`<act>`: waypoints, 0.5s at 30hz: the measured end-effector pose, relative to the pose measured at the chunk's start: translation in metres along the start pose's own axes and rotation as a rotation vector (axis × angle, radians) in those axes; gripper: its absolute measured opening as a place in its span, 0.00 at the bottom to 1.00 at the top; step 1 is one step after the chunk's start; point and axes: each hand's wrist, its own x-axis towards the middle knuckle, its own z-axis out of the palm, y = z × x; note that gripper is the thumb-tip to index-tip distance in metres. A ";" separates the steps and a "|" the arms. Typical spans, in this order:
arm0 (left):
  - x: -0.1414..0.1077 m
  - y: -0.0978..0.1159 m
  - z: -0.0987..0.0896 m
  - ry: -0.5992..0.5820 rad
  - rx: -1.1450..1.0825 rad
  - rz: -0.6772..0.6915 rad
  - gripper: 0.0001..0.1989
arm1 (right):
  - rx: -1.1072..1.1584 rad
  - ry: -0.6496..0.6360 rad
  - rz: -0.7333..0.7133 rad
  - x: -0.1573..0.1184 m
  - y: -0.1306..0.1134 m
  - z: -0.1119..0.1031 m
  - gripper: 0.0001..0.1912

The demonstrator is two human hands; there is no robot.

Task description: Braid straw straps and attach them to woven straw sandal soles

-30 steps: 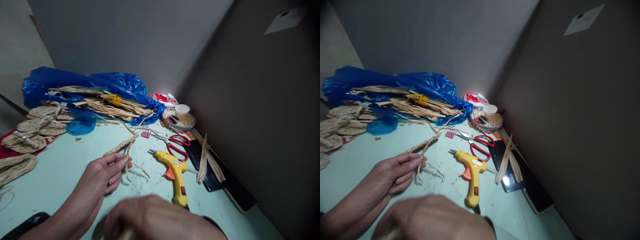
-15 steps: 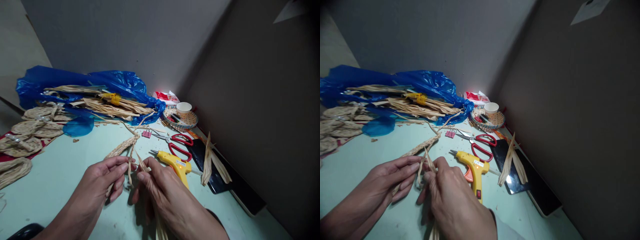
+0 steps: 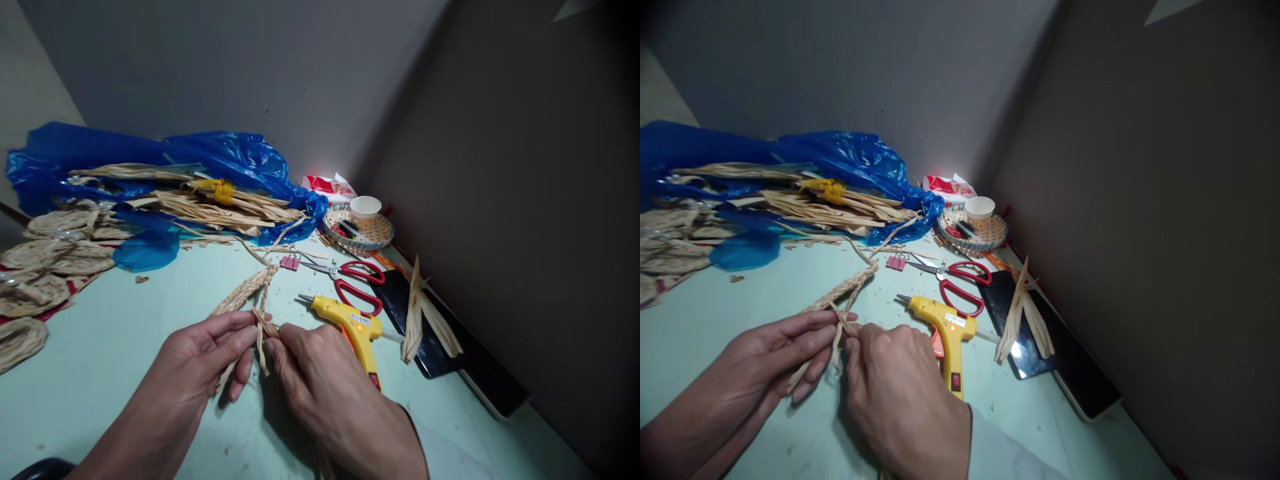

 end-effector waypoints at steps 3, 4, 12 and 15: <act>0.000 -0.001 -0.001 0.024 -0.015 -0.030 0.27 | -0.004 -0.022 -0.008 -0.001 -0.002 0.001 0.18; 0.000 -0.001 -0.001 0.026 -0.018 -0.036 0.28 | 0.003 -0.031 -0.011 -0.001 -0.003 0.000 0.17; -0.002 0.001 0.001 0.026 -0.017 -0.037 0.26 | 0.003 -0.109 -0.012 0.001 -0.004 -0.002 0.21; -0.002 0.003 0.003 0.043 -0.037 -0.029 0.26 | -0.032 -0.136 -0.047 -0.001 -0.003 -0.001 0.22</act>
